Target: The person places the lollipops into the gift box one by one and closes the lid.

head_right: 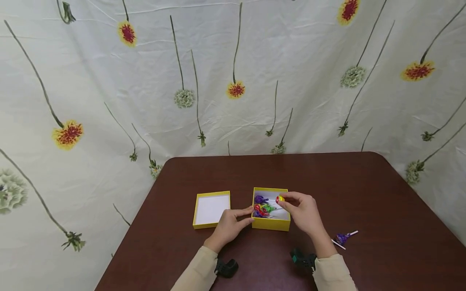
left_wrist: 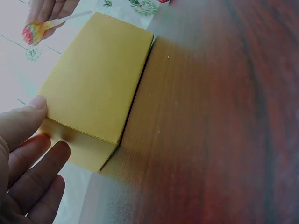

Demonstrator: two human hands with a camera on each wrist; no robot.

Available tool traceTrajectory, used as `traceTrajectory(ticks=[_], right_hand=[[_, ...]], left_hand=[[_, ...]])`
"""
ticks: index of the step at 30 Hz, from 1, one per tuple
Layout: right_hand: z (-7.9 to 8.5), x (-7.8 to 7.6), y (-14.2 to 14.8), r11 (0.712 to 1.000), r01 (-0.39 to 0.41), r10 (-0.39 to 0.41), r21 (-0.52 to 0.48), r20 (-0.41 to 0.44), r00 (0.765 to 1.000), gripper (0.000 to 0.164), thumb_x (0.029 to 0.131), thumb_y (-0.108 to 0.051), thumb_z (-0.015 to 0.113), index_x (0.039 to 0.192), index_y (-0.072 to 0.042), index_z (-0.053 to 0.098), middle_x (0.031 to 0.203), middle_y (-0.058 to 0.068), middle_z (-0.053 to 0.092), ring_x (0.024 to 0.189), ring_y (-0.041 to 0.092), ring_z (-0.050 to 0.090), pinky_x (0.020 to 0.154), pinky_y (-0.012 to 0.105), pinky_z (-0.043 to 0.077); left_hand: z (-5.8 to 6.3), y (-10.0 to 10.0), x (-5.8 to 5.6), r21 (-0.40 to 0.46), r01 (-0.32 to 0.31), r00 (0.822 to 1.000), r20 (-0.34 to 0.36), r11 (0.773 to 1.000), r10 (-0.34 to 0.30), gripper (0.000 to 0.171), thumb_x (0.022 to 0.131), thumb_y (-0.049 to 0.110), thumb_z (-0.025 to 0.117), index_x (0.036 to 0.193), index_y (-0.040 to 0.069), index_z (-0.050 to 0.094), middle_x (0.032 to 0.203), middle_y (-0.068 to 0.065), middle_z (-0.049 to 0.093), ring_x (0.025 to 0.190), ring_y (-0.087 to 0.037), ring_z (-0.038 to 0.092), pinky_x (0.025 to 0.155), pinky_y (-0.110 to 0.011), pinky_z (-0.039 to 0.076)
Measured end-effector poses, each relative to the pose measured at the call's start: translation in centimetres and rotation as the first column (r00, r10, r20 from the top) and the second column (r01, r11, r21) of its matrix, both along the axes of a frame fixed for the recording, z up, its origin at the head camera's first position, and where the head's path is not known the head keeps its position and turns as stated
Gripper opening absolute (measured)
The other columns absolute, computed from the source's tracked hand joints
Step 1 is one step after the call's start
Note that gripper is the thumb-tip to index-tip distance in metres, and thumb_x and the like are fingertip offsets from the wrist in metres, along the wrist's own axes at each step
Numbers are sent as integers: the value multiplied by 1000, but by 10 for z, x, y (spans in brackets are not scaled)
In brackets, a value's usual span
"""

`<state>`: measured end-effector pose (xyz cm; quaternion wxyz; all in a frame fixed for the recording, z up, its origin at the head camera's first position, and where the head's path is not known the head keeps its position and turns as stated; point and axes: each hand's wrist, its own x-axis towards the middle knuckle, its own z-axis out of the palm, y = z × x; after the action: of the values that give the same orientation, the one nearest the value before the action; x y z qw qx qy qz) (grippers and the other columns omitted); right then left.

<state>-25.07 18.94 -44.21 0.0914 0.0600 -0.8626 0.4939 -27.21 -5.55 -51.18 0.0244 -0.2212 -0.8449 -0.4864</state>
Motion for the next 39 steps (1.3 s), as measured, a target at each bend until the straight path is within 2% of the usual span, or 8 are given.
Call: traceTrajectory(ticks=[5, 13, 19, 25, 32, 39], right_hand=[[-3, -8, -10, 998, -54, 55, -32, 47, 997, 27, 94, -12, 70, 118, 0, 73, 116, 20, 72, 100, 30, 68, 73, 22, 58], [-14, -20, -22, 989, -130, 135, -65, 82, 987, 23, 93, -10, 71, 112, 1, 74, 109, 17, 73, 91, 18, 69, 74, 20, 58], [-20, -28, -29, 984, -171, 176, -54, 100, 979, 21, 92, -9, 72, 109, 2, 75, 107, 16, 74, 92, 21, 69, 74, 23, 59], [-20, -39, -36, 983, -177, 182, -44, 129, 975, 18, 92, -10, 72, 107, 0, 76, 106, 15, 73, 92, 22, 66, 74, 35, 60], [-25, -47, -39, 983, -182, 185, -38, 149, 971, 18, 92, -9, 72, 107, 0, 75, 105, 16, 72, 94, 24, 66, 77, 35, 61], [-31, -52, -49, 991, -133, 136, -30, 175, 975, 12, 88, -2, 74, 99, 1, 76, 99, 14, 72, 86, 20, 68, 75, 34, 62]], left_hand=[[-1, -1, -1, -2, 2, 1000, 3, 1000, -2, 38, 92, 20, 73, 128, 7, 68, 129, -4, 68, 121, -21, 65, 99, -33, 55], [-1, -1, 0, -6, 19, 1000, -10, 1000, -19, 38, 92, 20, 72, 128, 8, 68, 130, -3, 67, 121, -19, 65, 98, -30, 55], [-1, -1, -1, -11, 29, 999, -43, 1000, -30, 37, 92, 19, 73, 127, 6, 68, 128, -5, 68, 119, -20, 66, 97, -30, 56], [-1, -1, -3, -11, 24, 999, -44, 1000, -25, 37, 93, 20, 72, 127, 7, 68, 129, -5, 67, 119, -20, 66, 97, -30, 56], [2, 0, -2, -8, 20, 999, -36, 1000, -20, 37, 93, 20, 72, 127, 6, 68, 129, -6, 67, 117, -22, 66, 96, -32, 56], [1, 0, -1, 8, 19, 1000, -16, 1000, -19, 37, 93, 20, 72, 128, 7, 68, 130, -5, 67, 119, -21, 66, 97, -32, 56]])
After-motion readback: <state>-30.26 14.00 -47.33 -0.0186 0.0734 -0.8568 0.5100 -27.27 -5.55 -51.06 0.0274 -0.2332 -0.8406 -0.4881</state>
